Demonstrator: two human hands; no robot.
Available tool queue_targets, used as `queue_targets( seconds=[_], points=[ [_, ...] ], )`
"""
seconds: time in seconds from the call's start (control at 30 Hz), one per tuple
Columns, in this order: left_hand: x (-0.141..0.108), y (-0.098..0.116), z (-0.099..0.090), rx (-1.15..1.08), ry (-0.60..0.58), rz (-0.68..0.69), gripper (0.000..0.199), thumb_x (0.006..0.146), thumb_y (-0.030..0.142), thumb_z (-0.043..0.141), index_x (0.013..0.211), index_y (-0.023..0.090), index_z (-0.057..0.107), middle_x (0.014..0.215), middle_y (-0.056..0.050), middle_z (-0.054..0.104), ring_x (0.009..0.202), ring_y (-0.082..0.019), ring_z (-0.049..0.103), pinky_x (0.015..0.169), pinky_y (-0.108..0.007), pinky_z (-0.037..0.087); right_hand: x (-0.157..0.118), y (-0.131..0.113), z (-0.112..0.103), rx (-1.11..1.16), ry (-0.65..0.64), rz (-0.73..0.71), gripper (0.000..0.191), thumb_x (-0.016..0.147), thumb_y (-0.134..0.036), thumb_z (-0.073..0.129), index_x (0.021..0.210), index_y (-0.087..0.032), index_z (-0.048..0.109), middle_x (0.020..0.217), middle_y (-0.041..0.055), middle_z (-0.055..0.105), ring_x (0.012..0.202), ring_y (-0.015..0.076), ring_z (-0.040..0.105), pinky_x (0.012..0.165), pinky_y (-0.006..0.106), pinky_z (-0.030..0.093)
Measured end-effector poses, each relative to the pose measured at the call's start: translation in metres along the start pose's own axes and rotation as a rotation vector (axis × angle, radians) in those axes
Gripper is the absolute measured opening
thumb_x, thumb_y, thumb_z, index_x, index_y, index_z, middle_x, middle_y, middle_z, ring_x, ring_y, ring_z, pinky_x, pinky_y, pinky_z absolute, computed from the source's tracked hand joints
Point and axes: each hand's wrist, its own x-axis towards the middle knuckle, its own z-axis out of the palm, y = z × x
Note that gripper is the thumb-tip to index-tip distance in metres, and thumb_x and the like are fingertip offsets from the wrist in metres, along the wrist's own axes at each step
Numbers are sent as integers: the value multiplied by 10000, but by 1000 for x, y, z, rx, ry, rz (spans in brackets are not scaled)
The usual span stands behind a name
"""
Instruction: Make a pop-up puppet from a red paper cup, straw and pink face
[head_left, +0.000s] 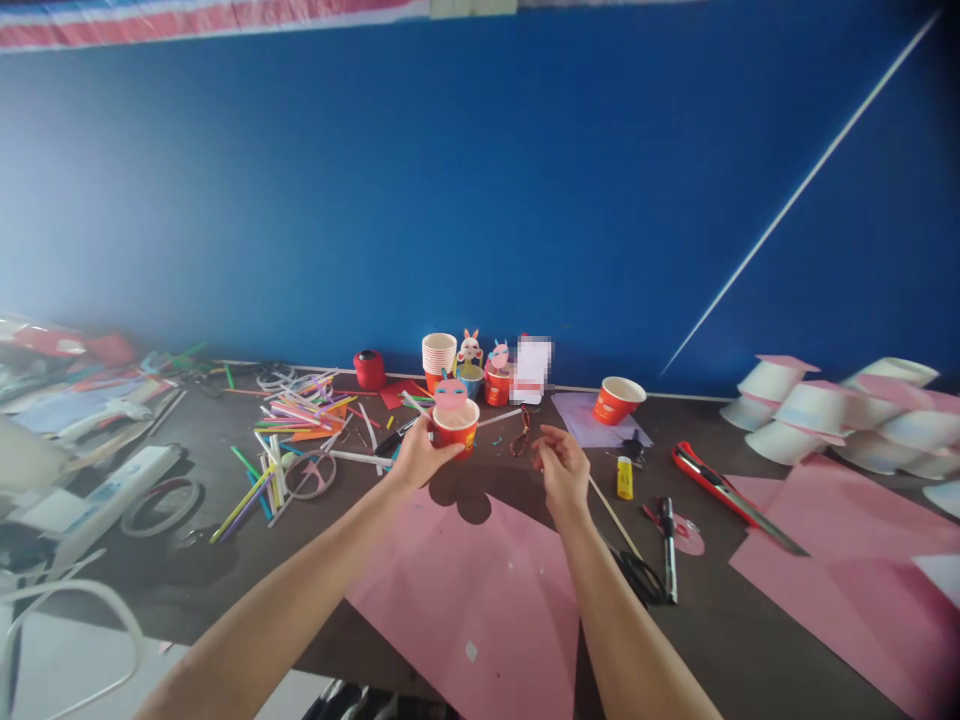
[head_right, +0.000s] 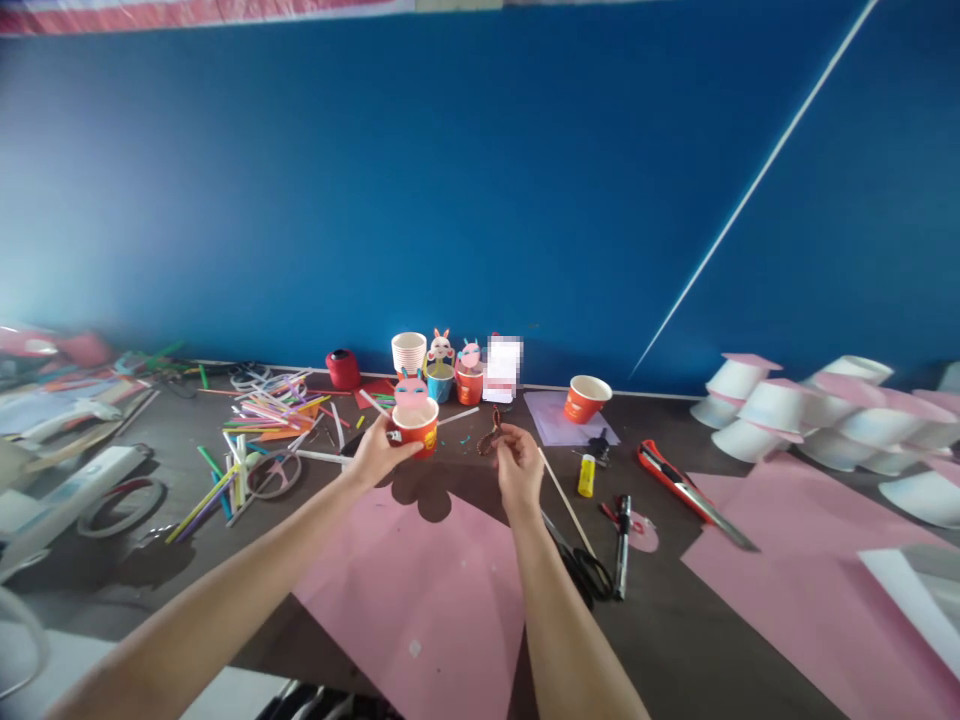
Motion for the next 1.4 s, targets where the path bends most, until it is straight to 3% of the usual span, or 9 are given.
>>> queue_targets(
  seconds=[0.17, 0.4, 0.53, 0.63, 0.77, 0.9, 1.07, 1.23, 1.4],
  points=[
    [17, -6, 18, 98, -7, -41, 619, 546, 249, 728, 1100, 150, 469, 933, -77, 605, 869, -218, 567, 789, -367, 435, 1, 0, -4, -98, 12, 10, 309, 681, -229, 482, 968, -132, 543, 696, 8, 563, 468, 79, 467, 446, 219, 429],
    [-5, -17, 24, 69, -26, -31, 851, 533, 231, 725, 1262, 141, 294, 1074, -122, 525, 894, -218, 551, 761, -387, 468, -5, -1, 0, -166, -65, -31, 260, 703, -228, 483, 940, -139, 544, 706, 12, 567, 445, 79, 478, 416, 205, 405],
    [-49, -9, 3, 87, -50, -2, 634, 690, 219, 595, 1265, 162, 334, 1207, -153, 441, 1024, -243, 509, 777, -393, 477, -4, 3, -1, -170, -80, -56, 257, 710, -218, 481, 946, -138, 542, 722, 18, 568, 454, 81, 487, 424, 207, 405],
    [-89, 0, -25, 302, -366, 223, 504, 764, 259, 521, 1250, 213, 396, 1259, -101, 454, 1169, -238, 411, 989, -430, 329, -5, 3, 1, -166, -83, -56, 248, 711, -220, 482, 935, -136, 548, 713, 16, 564, 451, 82, 483, 418, 208, 408],
    [-127, -4, -60, 589, -623, 240, 746, 753, 426, 512, 1363, 158, 176, 1412, -138, 227, 1300, -273, 183, 1047, -442, 214, -8, 2, 4, -172, -75, -43, 240, 705, -239, 488, 910, -137, 558, 699, 19, 569, 437, 80, 471, 397, 205, 402],
    [-145, -17, -76, 725, -599, 214, 737, 796, 484, 411, 1378, 194, 65, 1434, -114, 152, 1311, -259, 144, 1051, -435, 184, -8, 3, 5, -176, -67, -34, 239, 695, -246, 487, 891, -133, 566, 682, 22, 577, 451, 89, 479, 404, 211, 407],
    [-155, -18, -69, 821, -505, 176, 728, 806, 510, 363, 1377, 171, 66, 1430, -135, 154, 1314, -264, 120, 1046, -443, 184, -2, -12, 4, -205, -75, -71, 223, 721, -253, 479, 886, -135, 572, 702, 30, 592, 467, 99, 495, 431, 228, 416],
    [-155, -16, -49, 897, -465, 156, 741, 769, 592, 344, 1360, 170, 200, 1424, -176, 145, 1307, -333, 52, 1015, -528, 163, -26, -59, 15, -375, -419, -170, 249, 796, -314, 446, 933, -172, 597, 763, 57, 638, 649, 168, 594, 597, 289, 478],
    [-153, -18, -41, 916, -435, 167, 776, 755, 608, 345, 1353, 128, 222, 1415, -213, 148, 1305, -348, 57, 1000, -551, 153, -95, -70, 20, -771, -944, -439, 438, 815, -276, 431, 1242, -174, 440, 1253, 110, 484, 1171, 231, 413, 973, 379, 332]
  ],
)
